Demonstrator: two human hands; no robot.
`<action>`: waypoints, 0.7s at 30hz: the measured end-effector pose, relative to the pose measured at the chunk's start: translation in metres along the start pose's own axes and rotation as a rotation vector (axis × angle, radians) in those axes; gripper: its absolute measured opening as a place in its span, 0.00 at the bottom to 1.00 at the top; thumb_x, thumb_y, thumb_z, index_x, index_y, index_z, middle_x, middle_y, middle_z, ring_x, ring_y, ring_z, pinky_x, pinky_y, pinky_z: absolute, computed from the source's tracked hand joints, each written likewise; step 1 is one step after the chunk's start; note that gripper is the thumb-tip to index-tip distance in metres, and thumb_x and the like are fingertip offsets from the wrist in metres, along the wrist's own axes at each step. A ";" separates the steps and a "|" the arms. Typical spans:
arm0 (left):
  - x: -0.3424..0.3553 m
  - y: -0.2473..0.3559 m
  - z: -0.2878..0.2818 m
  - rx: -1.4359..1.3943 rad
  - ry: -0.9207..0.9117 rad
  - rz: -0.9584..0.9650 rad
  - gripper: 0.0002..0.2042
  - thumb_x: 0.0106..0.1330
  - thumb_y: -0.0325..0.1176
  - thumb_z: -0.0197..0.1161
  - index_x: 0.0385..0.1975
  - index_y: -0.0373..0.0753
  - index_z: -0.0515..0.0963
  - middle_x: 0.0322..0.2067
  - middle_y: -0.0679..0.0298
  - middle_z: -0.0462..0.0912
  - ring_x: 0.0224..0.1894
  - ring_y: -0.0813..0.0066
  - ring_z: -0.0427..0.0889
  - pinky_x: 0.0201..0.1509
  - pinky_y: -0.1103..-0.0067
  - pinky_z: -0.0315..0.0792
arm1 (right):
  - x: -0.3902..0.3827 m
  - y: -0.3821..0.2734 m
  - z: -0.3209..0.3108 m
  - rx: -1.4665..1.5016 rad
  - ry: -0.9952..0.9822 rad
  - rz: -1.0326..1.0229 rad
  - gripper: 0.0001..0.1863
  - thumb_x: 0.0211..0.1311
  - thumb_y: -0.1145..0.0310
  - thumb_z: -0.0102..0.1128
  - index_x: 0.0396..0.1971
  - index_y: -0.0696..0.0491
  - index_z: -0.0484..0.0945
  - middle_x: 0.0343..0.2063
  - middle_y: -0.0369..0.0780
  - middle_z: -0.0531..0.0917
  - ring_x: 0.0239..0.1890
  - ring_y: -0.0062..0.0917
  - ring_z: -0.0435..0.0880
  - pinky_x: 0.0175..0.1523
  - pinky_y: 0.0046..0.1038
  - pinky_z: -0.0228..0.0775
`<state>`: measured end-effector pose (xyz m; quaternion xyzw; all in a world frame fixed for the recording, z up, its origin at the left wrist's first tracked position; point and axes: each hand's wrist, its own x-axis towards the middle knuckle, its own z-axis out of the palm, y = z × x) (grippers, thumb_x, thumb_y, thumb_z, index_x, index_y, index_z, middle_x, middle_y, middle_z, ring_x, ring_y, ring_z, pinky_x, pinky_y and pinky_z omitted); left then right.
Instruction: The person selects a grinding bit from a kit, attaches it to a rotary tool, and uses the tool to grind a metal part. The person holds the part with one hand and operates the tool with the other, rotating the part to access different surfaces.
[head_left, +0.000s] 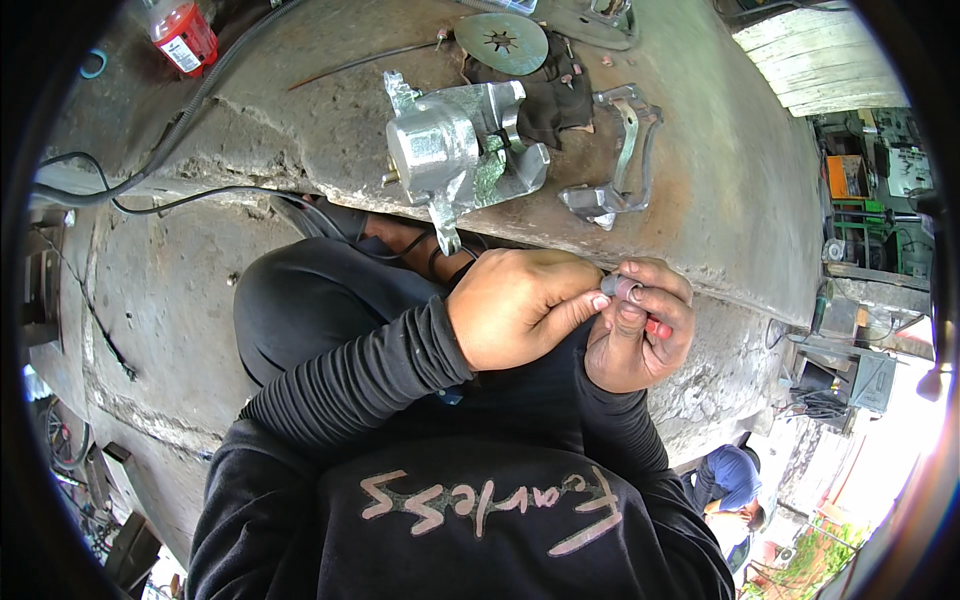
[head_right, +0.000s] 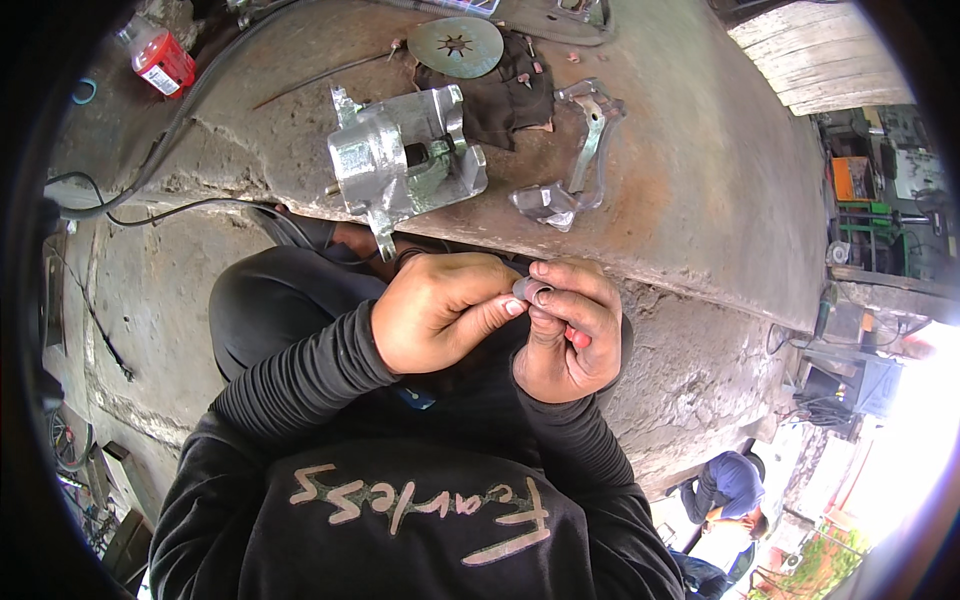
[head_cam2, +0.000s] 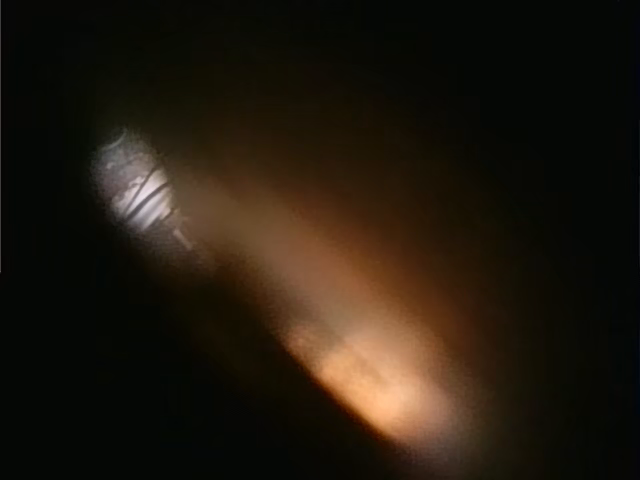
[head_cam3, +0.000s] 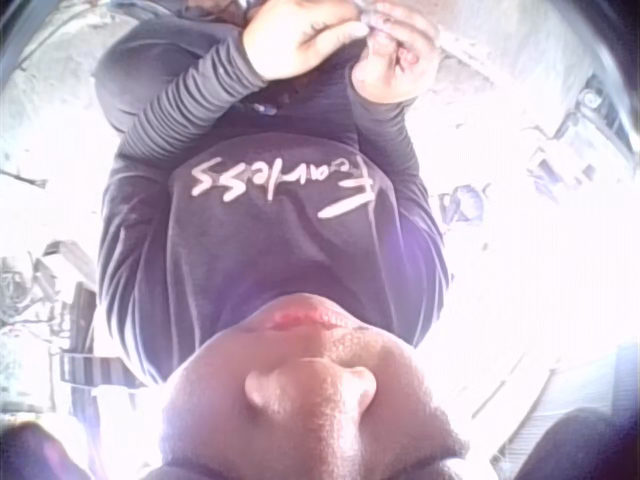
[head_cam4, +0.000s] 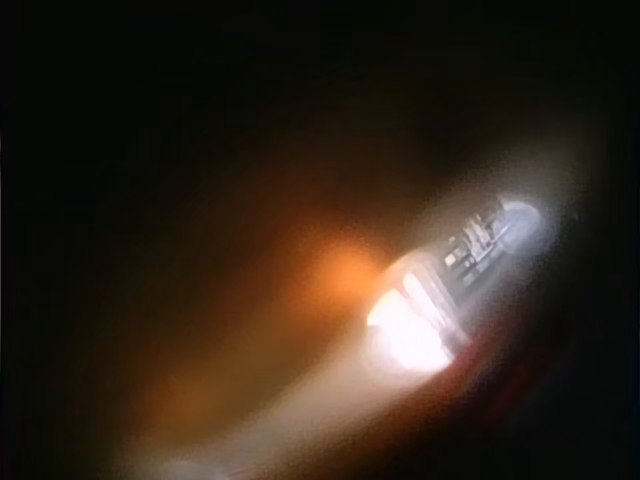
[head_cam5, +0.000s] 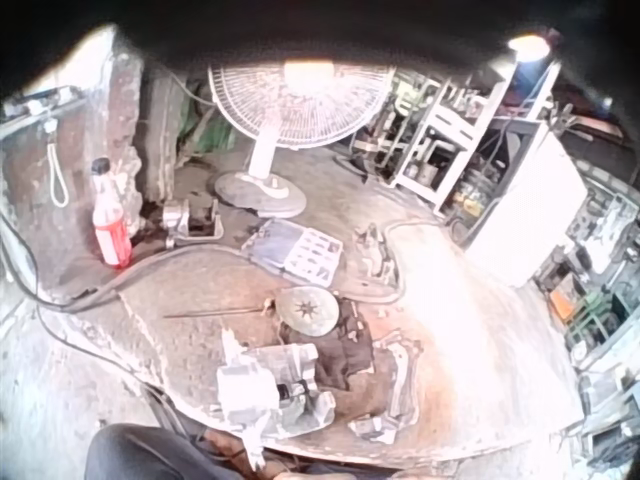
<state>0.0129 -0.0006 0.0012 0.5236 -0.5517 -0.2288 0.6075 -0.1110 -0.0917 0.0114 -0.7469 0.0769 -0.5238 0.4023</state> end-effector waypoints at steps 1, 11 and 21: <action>0.000 0.000 -0.001 0.006 -0.011 -0.011 0.09 0.68 0.37 0.59 0.31 0.38 0.78 0.29 0.56 0.81 0.33 0.50 0.81 0.35 0.62 0.74 | 0.000 0.000 0.000 0.001 -0.004 0.008 0.09 0.66 0.70 0.63 0.37 0.59 0.75 0.39 0.49 0.81 0.37 0.28 0.82 0.41 0.24 0.76; 0.001 0.000 -0.002 0.012 -0.002 0.089 0.08 0.67 0.31 0.63 0.30 0.32 0.77 0.24 0.55 0.78 0.27 0.54 0.80 0.30 0.69 0.72 | 0.003 -0.002 0.000 0.172 0.042 0.130 0.09 0.68 0.72 0.61 0.38 0.62 0.74 0.40 0.53 0.80 0.31 0.22 0.81 0.26 0.16 0.68; 0.001 -0.001 0.000 -0.023 0.003 0.109 0.07 0.67 0.31 0.63 0.32 0.33 0.78 0.26 0.56 0.79 0.28 0.56 0.81 0.30 0.70 0.73 | 0.003 0.000 -0.008 0.133 0.007 0.110 0.08 0.67 0.74 0.60 0.39 0.63 0.75 0.42 0.54 0.80 0.30 0.22 0.81 0.24 0.14 0.66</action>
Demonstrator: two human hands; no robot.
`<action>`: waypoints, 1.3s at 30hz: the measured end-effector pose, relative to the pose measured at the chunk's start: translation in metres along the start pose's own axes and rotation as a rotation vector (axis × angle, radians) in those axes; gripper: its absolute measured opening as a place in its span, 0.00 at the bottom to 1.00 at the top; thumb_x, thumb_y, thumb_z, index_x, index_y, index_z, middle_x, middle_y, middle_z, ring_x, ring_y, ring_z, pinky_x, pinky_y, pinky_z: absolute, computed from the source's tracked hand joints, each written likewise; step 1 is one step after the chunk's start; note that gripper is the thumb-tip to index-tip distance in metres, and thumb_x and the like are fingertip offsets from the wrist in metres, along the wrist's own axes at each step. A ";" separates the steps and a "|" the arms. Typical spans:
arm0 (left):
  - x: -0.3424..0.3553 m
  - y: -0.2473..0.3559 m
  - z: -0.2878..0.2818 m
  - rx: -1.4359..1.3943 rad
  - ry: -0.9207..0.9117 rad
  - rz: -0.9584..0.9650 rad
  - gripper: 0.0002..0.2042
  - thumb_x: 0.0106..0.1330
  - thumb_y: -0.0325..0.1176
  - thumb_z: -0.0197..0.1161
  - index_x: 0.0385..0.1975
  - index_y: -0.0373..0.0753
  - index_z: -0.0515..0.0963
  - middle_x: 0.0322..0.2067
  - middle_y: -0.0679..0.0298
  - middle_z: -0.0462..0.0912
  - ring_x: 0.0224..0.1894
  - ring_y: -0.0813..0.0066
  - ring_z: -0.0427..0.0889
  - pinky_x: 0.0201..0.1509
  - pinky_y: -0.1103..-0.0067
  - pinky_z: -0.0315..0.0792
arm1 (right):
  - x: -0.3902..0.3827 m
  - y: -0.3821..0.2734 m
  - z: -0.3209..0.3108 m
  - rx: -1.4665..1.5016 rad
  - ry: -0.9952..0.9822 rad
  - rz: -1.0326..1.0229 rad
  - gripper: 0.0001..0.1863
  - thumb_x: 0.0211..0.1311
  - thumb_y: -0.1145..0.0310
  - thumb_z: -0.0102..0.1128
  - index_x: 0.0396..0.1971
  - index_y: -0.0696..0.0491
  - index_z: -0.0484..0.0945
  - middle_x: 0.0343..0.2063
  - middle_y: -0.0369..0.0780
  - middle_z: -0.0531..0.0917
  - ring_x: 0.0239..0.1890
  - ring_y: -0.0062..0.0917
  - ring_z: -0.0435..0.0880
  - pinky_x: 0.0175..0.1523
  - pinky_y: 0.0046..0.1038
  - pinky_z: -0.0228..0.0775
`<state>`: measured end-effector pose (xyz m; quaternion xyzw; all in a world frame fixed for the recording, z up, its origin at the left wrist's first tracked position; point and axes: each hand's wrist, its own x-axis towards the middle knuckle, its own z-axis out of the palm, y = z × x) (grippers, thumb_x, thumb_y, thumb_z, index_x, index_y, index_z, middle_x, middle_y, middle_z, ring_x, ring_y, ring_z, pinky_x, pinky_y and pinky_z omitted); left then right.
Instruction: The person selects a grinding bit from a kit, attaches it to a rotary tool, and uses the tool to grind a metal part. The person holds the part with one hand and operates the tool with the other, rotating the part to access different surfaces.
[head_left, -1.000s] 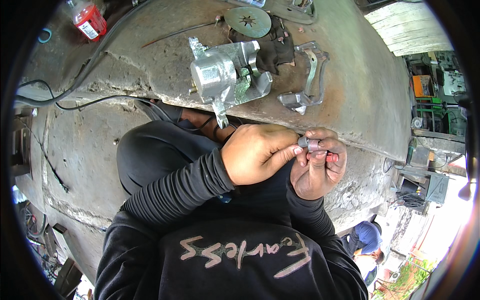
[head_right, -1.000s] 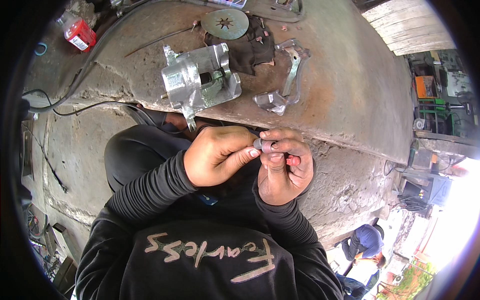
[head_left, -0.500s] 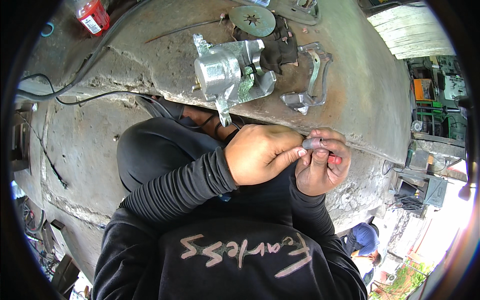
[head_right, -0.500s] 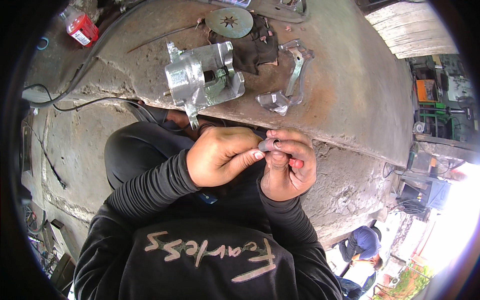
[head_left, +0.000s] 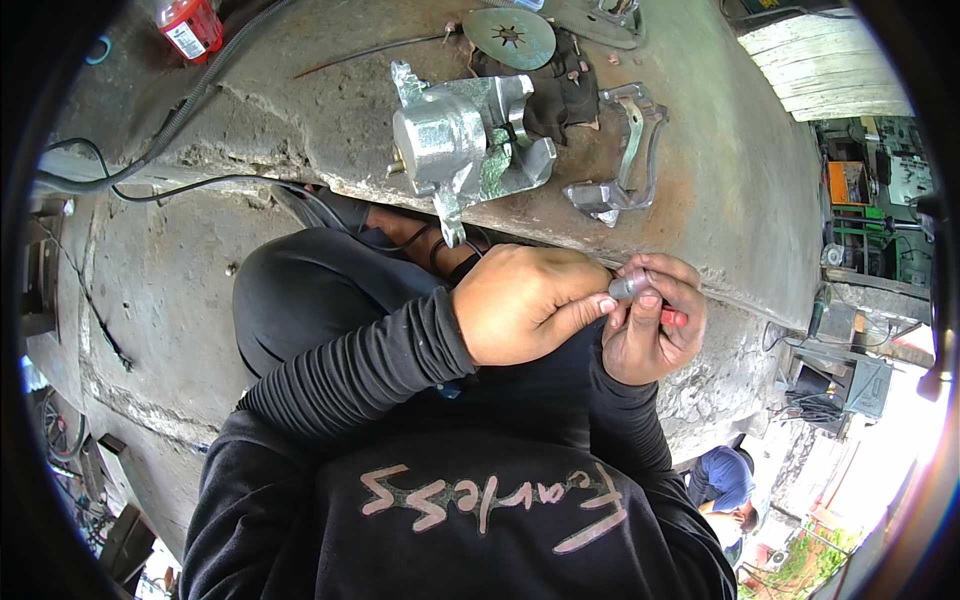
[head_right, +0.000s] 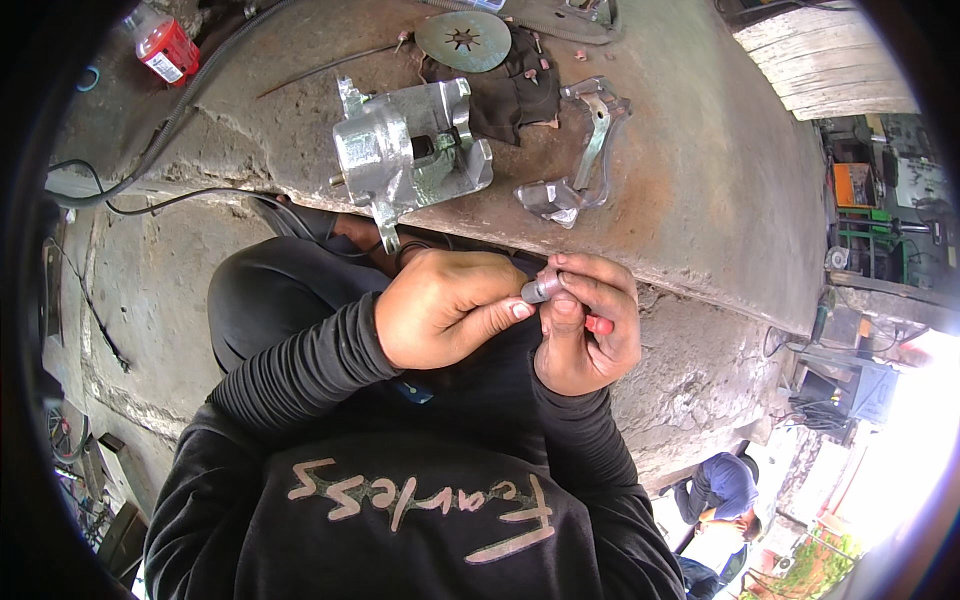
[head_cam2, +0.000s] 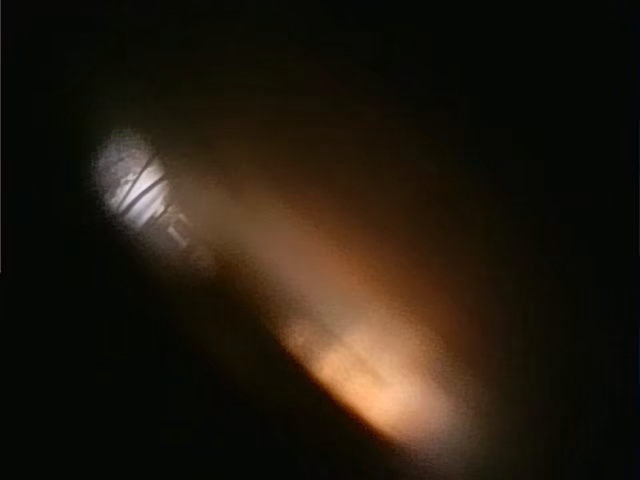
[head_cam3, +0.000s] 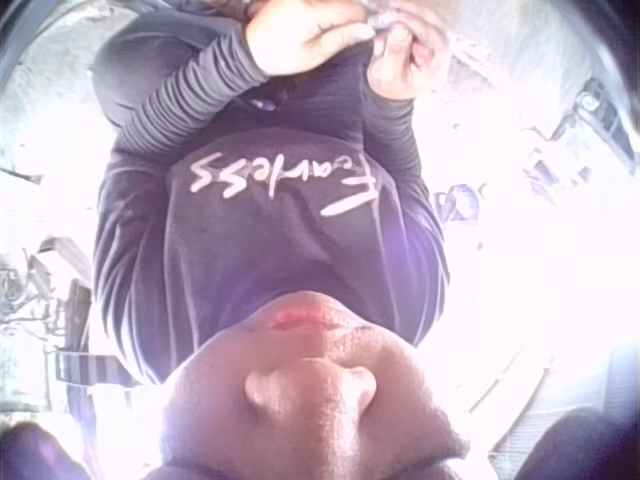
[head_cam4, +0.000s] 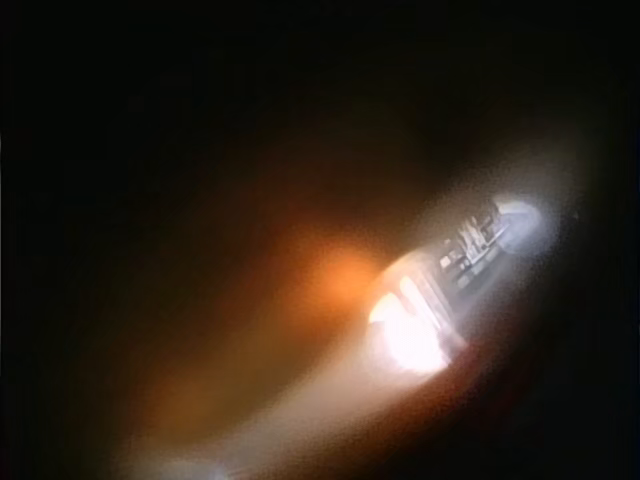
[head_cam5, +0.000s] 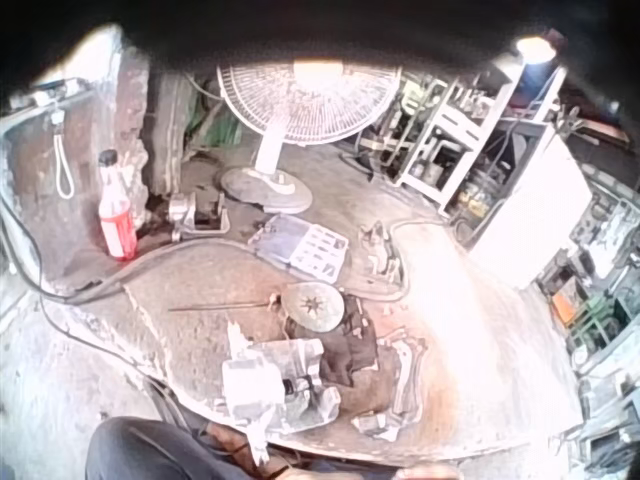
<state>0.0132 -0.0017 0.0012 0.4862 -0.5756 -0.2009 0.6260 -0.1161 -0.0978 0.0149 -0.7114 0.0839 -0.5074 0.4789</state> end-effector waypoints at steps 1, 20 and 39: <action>0.000 0.000 0.000 0.004 -0.006 -0.007 0.07 0.67 0.31 0.63 0.32 0.33 0.78 0.26 0.56 0.79 0.28 0.56 0.81 0.30 0.70 0.73 | 0.000 0.000 0.000 0.002 -0.003 -0.013 0.08 0.67 0.74 0.60 0.39 0.64 0.75 0.42 0.54 0.80 0.31 0.23 0.81 0.24 0.14 0.66; -0.001 -0.001 -0.001 0.013 -0.018 -0.017 0.08 0.67 0.32 0.63 0.33 0.32 0.78 0.26 0.55 0.79 0.28 0.56 0.80 0.30 0.69 0.72 | 0.005 -0.013 -0.001 0.101 0.016 0.204 0.09 0.62 0.73 0.66 0.35 0.63 0.78 0.35 0.49 0.80 0.40 0.32 0.82 0.47 0.28 0.75; -0.001 0.002 0.000 0.040 -0.043 -0.043 0.08 0.67 0.33 0.63 0.32 0.33 0.78 0.25 0.56 0.78 0.28 0.55 0.80 0.30 0.68 0.72 | 0.014 -0.024 -0.009 -0.332 -0.179 -0.080 0.07 0.61 0.72 0.67 0.33 0.59 0.80 0.37 0.45 0.83 0.38 0.30 0.84 0.42 0.27 0.77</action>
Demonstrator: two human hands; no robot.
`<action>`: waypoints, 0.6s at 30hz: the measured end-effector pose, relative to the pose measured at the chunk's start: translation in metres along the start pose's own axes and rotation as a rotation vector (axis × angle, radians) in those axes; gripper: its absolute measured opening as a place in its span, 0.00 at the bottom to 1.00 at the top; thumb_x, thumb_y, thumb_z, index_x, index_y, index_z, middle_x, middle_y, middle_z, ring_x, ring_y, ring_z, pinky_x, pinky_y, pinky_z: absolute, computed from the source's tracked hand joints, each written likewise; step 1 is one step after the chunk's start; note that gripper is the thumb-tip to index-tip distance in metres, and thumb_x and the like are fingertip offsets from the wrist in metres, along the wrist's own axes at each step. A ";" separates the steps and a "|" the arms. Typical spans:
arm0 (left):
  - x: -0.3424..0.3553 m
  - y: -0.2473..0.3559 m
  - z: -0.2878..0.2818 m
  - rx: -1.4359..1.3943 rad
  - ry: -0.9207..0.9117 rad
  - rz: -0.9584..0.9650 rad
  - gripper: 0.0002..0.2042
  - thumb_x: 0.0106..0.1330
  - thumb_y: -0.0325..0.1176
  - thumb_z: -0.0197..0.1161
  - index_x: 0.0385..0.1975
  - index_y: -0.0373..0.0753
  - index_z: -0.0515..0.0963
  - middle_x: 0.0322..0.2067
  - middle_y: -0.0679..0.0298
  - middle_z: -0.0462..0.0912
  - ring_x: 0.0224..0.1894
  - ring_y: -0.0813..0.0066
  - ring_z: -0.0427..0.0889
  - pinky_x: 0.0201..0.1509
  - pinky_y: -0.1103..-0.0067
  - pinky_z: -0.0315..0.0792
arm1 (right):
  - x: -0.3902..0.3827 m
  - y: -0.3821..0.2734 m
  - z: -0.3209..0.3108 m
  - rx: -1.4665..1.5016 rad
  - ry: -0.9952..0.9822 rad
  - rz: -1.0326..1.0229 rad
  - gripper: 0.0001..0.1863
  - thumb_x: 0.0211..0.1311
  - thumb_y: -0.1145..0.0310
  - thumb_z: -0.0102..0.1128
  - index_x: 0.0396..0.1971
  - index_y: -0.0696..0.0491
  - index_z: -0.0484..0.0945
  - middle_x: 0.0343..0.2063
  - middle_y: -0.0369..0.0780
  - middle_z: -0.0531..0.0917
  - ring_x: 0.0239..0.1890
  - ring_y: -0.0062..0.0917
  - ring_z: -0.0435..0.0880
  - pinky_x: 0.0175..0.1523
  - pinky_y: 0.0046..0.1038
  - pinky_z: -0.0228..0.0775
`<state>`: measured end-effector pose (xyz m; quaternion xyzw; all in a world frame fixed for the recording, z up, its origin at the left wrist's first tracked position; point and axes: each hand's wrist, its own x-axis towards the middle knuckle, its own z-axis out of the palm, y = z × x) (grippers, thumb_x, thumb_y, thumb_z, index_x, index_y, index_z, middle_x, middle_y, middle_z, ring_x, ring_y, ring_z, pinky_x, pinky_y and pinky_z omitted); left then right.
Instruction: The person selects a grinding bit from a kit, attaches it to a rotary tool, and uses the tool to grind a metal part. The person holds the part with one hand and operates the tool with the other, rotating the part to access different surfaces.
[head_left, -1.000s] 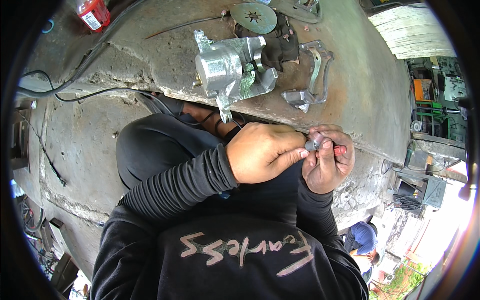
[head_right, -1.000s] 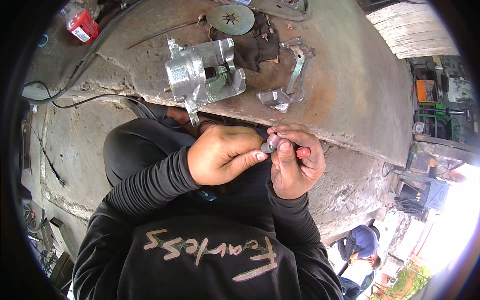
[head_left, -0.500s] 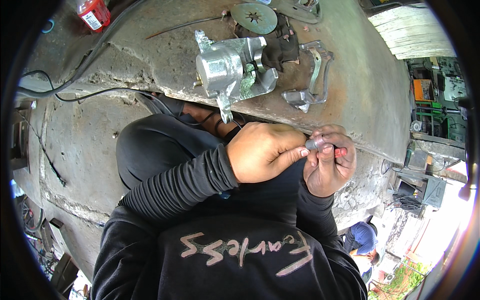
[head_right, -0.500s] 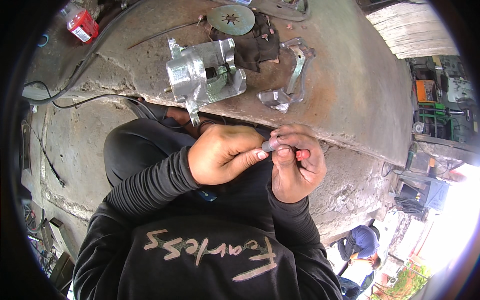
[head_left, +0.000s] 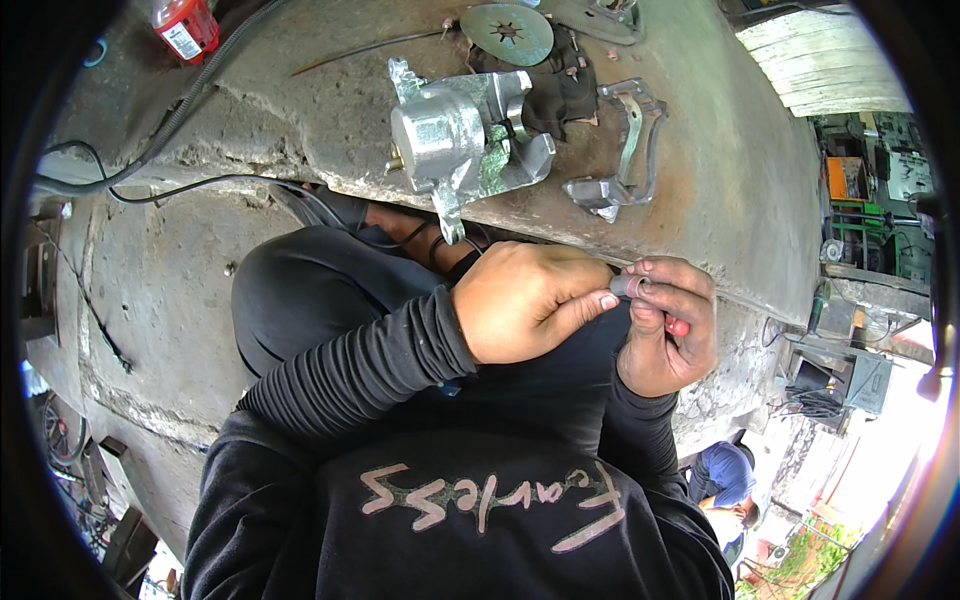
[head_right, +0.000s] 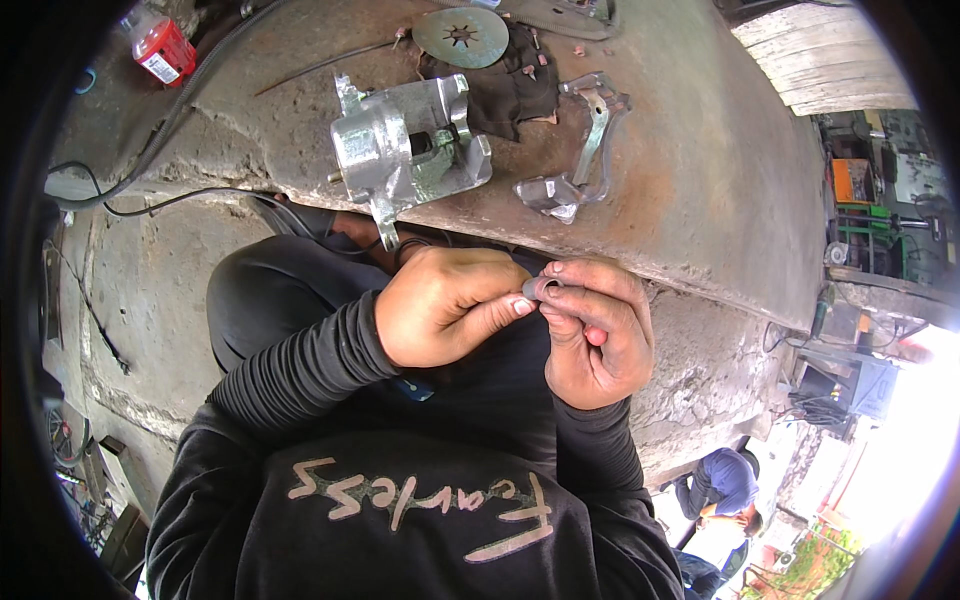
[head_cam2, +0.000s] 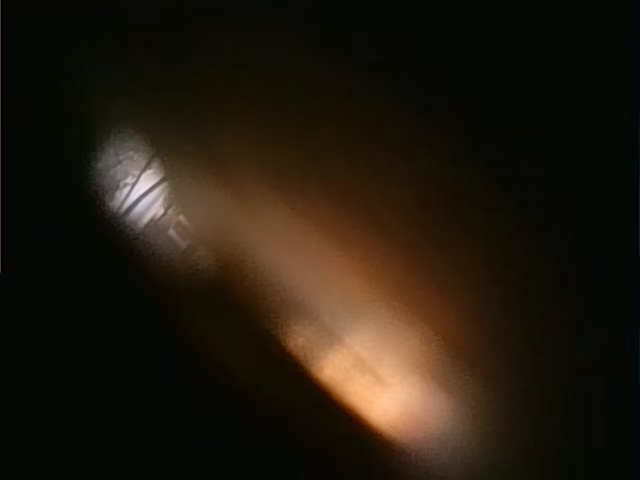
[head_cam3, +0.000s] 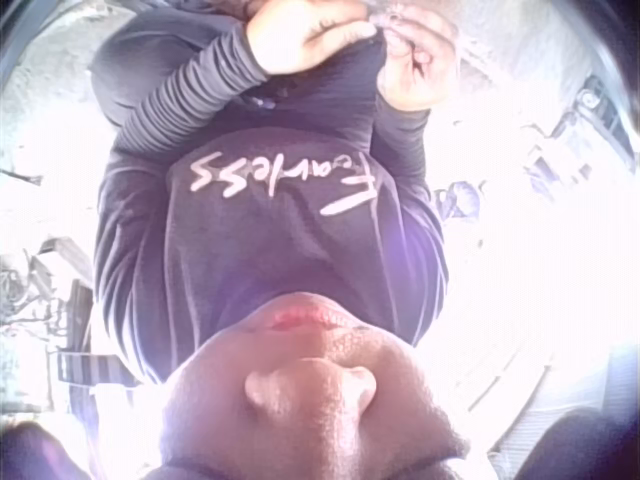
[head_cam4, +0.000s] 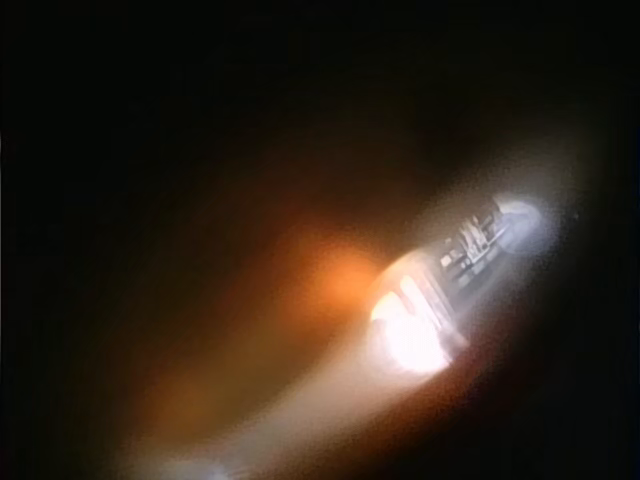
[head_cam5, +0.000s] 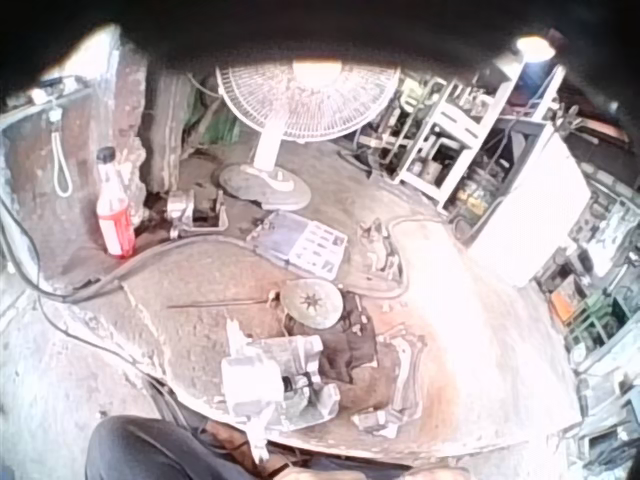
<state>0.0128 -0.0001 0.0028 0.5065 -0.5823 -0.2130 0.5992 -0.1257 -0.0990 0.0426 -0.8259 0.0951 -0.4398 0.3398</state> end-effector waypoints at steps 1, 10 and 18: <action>0.000 0.000 0.000 -0.006 0.000 0.003 0.08 0.67 0.32 0.63 0.32 0.33 0.78 0.25 0.56 0.77 0.28 0.55 0.80 0.30 0.68 0.72 | -0.001 0.001 0.001 0.039 0.022 0.021 0.07 0.62 0.72 0.67 0.33 0.59 0.80 0.38 0.45 0.82 0.38 0.30 0.84 0.41 0.27 0.77; 0.000 -0.001 -0.003 -0.029 0.016 -0.002 0.07 0.67 0.30 0.63 0.31 0.32 0.77 0.23 0.56 0.76 0.25 0.56 0.78 0.29 0.70 0.71 | -0.004 0.011 0.004 0.574 0.102 0.353 0.09 0.65 0.73 0.64 0.38 0.62 0.76 0.41 0.53 0.80 0.36 0.27 0.84 0.25 0.15 0.68; -0.001 -0.003 0.000 -0.064 0.015 -0.028 0.07 0.67 0.28 0.62 0.37 0.31 0.79 0.26 0.55 0.80 0.28 0.58 0.81 0.33 0.72 0.74 | 0.017 0.016 0.001 0.777 0.138 0.507 0.10 0.65 0.78 0.60 0.43 0.63 0.74 0.41 0.55 0.81 0.32 0.26 0.82 0.23 0.13 0.64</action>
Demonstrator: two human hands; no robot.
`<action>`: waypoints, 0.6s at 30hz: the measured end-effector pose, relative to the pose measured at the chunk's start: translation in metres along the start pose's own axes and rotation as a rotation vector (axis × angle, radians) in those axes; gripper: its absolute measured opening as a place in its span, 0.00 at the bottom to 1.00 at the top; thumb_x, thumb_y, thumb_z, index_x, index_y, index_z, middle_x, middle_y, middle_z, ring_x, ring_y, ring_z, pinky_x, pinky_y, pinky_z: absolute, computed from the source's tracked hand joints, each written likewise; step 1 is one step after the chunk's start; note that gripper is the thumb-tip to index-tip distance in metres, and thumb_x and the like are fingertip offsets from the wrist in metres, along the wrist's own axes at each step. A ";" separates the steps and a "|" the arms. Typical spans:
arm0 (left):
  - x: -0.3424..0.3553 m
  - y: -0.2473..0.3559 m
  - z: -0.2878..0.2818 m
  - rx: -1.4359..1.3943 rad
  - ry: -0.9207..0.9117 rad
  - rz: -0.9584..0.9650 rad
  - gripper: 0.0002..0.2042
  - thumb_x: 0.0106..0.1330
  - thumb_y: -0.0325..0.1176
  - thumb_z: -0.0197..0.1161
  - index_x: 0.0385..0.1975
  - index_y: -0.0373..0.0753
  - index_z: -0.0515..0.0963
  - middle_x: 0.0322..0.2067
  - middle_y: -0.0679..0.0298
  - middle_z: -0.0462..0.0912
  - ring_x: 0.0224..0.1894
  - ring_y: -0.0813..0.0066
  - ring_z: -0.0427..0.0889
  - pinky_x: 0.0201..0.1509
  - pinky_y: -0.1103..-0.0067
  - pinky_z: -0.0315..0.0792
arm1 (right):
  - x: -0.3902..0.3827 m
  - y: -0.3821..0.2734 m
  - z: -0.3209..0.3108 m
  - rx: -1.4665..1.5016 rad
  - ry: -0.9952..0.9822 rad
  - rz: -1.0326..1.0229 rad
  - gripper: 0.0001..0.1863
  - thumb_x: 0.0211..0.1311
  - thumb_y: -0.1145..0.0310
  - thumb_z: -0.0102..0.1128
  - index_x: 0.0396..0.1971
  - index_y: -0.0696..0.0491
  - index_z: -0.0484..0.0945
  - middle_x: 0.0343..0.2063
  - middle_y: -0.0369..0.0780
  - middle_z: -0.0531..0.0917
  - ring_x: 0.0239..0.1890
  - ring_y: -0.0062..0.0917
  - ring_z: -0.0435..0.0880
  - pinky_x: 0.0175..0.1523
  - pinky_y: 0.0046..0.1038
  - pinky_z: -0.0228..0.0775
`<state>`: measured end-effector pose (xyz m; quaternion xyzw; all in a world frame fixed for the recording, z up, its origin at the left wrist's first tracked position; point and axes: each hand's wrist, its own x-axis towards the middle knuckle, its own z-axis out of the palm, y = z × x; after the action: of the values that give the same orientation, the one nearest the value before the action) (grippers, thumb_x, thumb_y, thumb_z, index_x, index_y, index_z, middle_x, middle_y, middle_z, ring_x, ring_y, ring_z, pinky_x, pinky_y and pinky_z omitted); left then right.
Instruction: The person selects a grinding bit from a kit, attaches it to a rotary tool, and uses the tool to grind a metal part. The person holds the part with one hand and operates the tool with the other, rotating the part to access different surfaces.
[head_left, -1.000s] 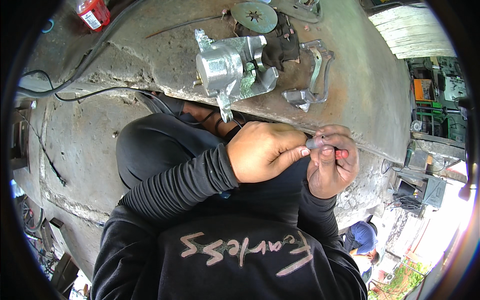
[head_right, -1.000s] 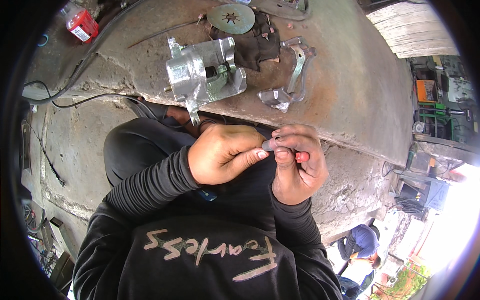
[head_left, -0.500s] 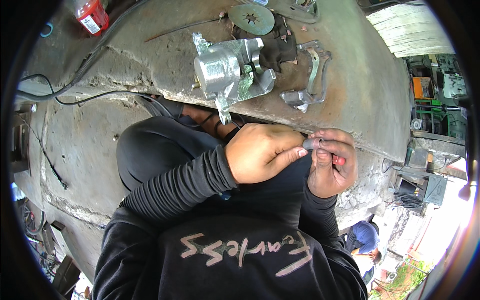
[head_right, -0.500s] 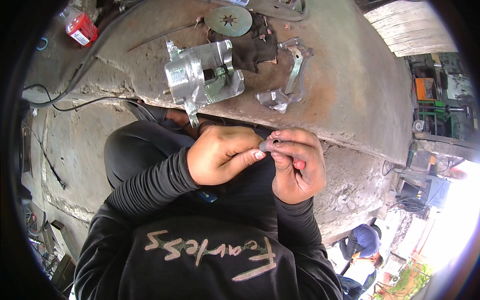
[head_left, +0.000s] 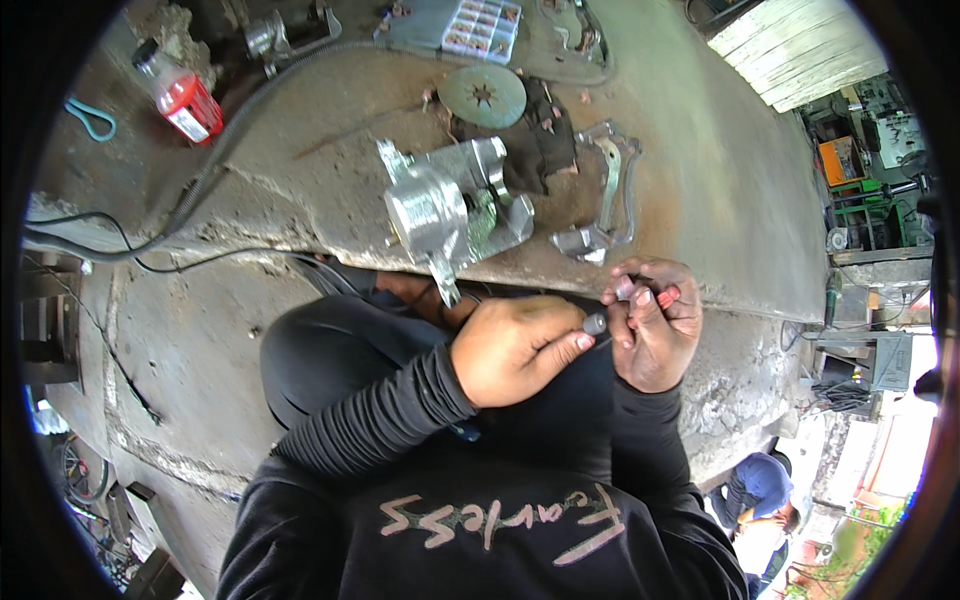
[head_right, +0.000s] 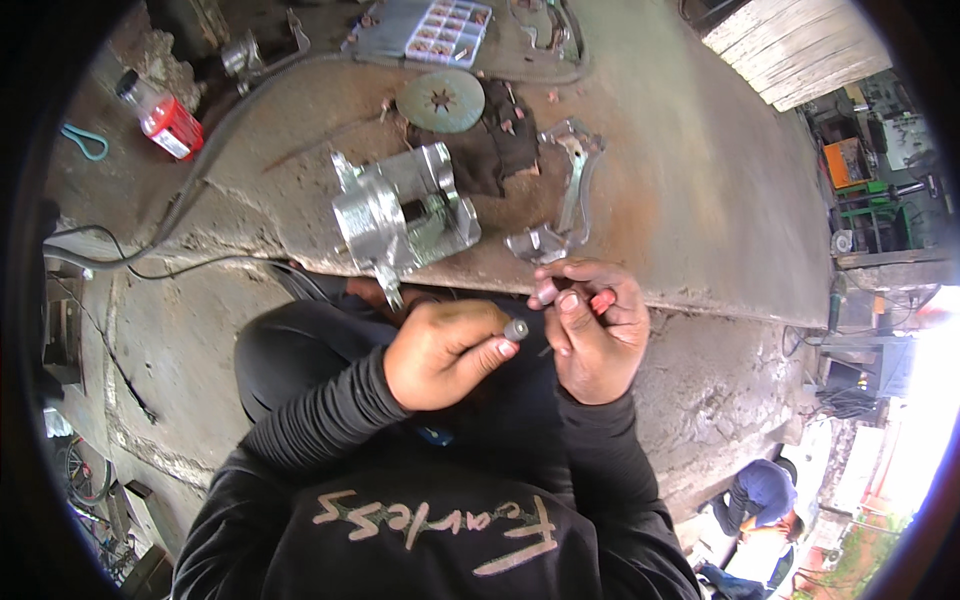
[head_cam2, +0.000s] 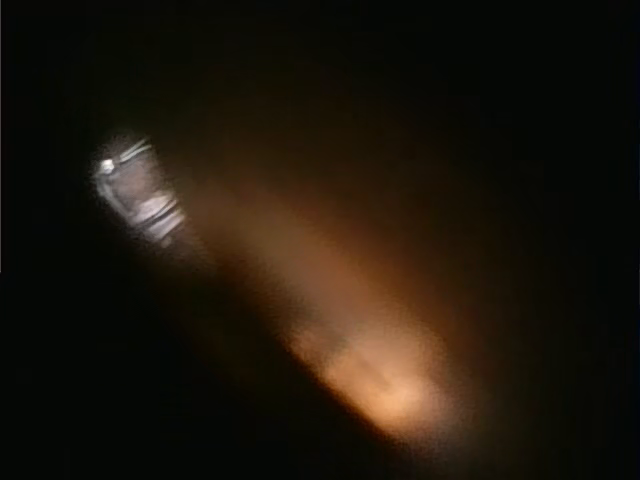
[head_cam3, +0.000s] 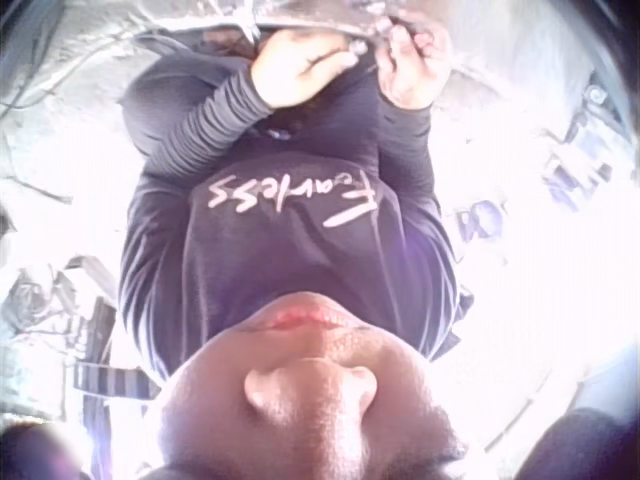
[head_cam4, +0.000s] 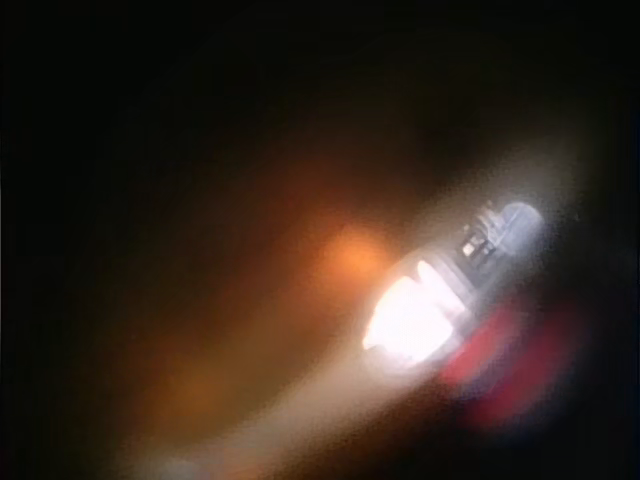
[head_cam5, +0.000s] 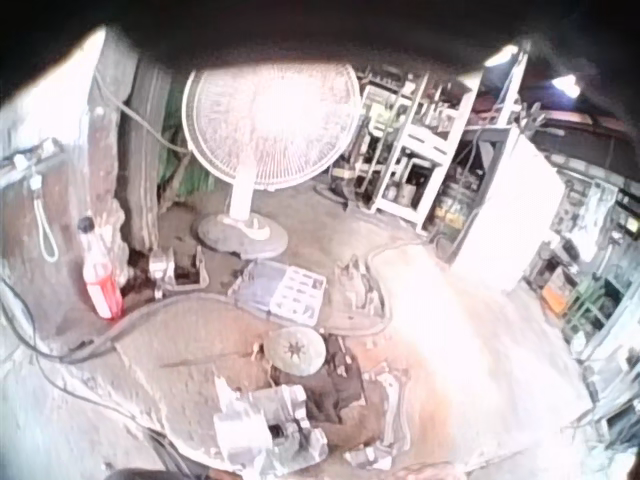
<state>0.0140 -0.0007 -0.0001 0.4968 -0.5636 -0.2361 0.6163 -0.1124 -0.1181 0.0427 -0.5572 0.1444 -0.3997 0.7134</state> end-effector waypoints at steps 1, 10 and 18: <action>0.001 0.001 0.000 -0.002 0.006 0.010 0.07 0.67 0.28 0.62 0.37 0.31 0.79 0.27 0.55 0.81 0.29 0.58 0.82 0.34 0.72 0.75 | 0.009 -0.005 0.000 -0.041 0.000 0.019 0.10 0.65 0.79 0.59 0.44 0.63 0.73 0.41 0.55 0.81 0.32 0.25 0.82 0.23 0.13 0.64; 0.003 0.006 -0.001 0.002 -0.031 -0.017 0.08 0.67 0.29 0.63 0.40 0.31 0.78 0.32 0.55 0.82 0.33 0.59 0.84 0.37 0.73 0.76 | 0.143 -0.013 -0.010 -0.587 -0.181 0.137 0.07 0.62 0.75 0.63 0.37 0.62 0.79 0.29 0.37 0.81 0.25 0.14 0.75 0.30 0.18 0.70; 0.004 0.006 -0.005 -0.065 -0.131 -0.091 0.08 0.67 0.28 0.62 0.42 0.30 0.78 0.36 0.54 0.83 0.38 0.58 0.85 0.41 0.73 0.77 | 0.234 0.051 0.001 -0.872 -0.315 0.208 0.09 0.55 0.71 0.69 0.29 0.61 0.80 0.20 0.34 0.79 0.17 0.16 0.75 0.25 0.24 0.69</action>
<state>0.0177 0.0000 0.0079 0.4852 -0.5713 -0.3141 0.5827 0.0587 -0.2854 0.0528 -0.8410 0.2439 -0.1389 0.4625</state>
